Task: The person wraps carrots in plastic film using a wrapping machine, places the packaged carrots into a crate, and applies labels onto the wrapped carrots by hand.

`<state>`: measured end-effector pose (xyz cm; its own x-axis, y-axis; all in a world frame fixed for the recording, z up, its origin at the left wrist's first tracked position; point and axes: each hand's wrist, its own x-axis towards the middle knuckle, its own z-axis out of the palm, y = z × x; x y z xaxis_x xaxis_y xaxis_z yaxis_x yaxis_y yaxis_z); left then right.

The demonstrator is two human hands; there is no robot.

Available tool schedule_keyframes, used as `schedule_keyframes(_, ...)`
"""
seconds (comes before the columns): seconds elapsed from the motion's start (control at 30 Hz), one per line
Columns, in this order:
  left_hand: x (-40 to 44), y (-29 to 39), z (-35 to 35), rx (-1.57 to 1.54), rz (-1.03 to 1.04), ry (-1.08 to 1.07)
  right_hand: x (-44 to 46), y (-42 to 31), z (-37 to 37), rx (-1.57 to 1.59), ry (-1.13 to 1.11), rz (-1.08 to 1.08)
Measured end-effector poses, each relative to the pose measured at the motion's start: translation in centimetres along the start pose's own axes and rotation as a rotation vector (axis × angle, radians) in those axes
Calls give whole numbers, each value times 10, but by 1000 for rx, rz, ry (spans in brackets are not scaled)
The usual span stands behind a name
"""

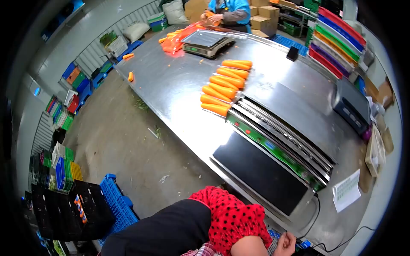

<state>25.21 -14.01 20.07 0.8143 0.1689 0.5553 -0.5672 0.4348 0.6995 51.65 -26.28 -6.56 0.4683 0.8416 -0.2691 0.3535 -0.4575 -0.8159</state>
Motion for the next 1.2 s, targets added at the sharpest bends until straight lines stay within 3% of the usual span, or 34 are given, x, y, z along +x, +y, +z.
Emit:
schedule_keyframes(0.1,-51,46,-35,174,-6,95,5,-45,53,-175,-2,-36)
schedule_keyframes(0.13,-70,58,-55,304,6,166,9,-67,64,-225,63,-297)
schedule_keyframes(0.17,-94,69,-86,542,88,314,19,-87,76,-286,146,-450)
schedule_keyframes(0.2,-128,77,-133,999,313,539,28,-107,87,-357,245,-597)
schedule_keyframes(0.23,-161,69,-187,1325,399,858,39,-115,103,-424,359,-634)
schedule_keyframes(0.27,-211,73,-241,1633,243,1085,48,-113,116,-429,382,-617)
schedule_keyframes(0.3,-260,81,-278,1933,-72,1160,59,-108,128,-519,395,-623)
schedule_keyframes(0.33,-305,76,-322,2123,-222,1156,68,-104,138,-614,402,-629)
schedule_keyframes(0.4,-345,80,-355,2072,-543,982,72,-99,149,-707,475,-657)
schedule_keyframes(0.5,-346,97,-378,1950,-488,700,72,-98,150,-711,496,-664)
schedule_keyframes(0.57,-368,103,-391,2038,-599,738,79,-99,151,-722,478,-649)
schedule_keyframes(0.6,-390,98,-398,2095,-775,763,79,-98,151,-719,480,-653)
schedule_keyframes(0.77,-408,85,-366,2229,-970,716,77,-102,149,-747,442,-580)
schedule_keyframes(0.83,-406,92,-356,2066,-1068,711,81,-106,148,-732,442,-585)
schedule_keyframes(0.9,-403,100,-356,2162,-1016,653,79,-104,148,-708,425,-600)
schedule_keyframes(0.97,-398,109,-368,1855,-1226,689,74,-114,147,-676,393,-537)
schedule_keyframes(1.03,-390,117,-374,1824,-1262,647,74,-117,144,-668,386,-507)
schedule_keyframes(1.1,-379,119,-371,1784,-1313,692,75,-116,143,-662,413,-537)
schedule_keyframes(1.2,-396,133,-371,1646,-1396,1204,76,-111,143,-607,442,-505)
